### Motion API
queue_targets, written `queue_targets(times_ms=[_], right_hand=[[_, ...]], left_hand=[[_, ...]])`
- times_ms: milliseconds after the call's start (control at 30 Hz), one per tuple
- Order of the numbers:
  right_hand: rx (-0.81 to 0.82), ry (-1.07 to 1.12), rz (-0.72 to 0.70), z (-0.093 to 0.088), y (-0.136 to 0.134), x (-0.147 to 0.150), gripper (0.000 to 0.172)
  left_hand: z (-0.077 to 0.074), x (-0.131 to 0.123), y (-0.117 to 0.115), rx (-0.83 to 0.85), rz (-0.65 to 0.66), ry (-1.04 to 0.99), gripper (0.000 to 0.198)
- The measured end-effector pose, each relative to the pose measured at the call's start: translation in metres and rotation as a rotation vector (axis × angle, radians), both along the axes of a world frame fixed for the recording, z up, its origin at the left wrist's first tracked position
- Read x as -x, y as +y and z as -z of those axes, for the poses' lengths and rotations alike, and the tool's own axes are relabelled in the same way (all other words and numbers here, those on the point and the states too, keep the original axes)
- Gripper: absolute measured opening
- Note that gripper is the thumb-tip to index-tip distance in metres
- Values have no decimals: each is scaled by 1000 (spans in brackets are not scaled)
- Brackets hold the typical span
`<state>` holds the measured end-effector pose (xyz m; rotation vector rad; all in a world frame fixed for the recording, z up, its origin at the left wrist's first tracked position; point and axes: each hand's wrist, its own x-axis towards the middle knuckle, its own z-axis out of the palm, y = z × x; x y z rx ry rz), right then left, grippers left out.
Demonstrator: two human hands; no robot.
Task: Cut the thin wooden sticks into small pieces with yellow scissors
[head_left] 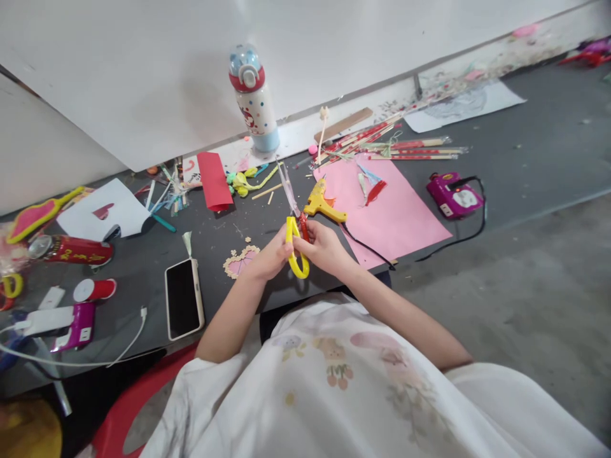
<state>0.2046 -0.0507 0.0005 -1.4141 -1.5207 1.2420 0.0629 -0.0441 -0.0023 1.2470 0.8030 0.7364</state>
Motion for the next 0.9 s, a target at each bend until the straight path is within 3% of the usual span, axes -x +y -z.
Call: queue_targets(times_ms=[233, 433, 600, 900], right_hand=[[23, -47, -21, -1, -4, -2, 26], [78, 19, -90, 8, -4, -4, 27], [93, 10, -83, 15, -3, -5, 23], [107, 39, -98, 16, -3, -6, 20]], left_hand=[[24, -12, -14, 125, -100, -116, 80], [22, -22, -19, 195, -191, -100, 94], [21, -27, -21, 267, -274, -136, 84], [18, -29, -20, 291, -285, -125, 85]])
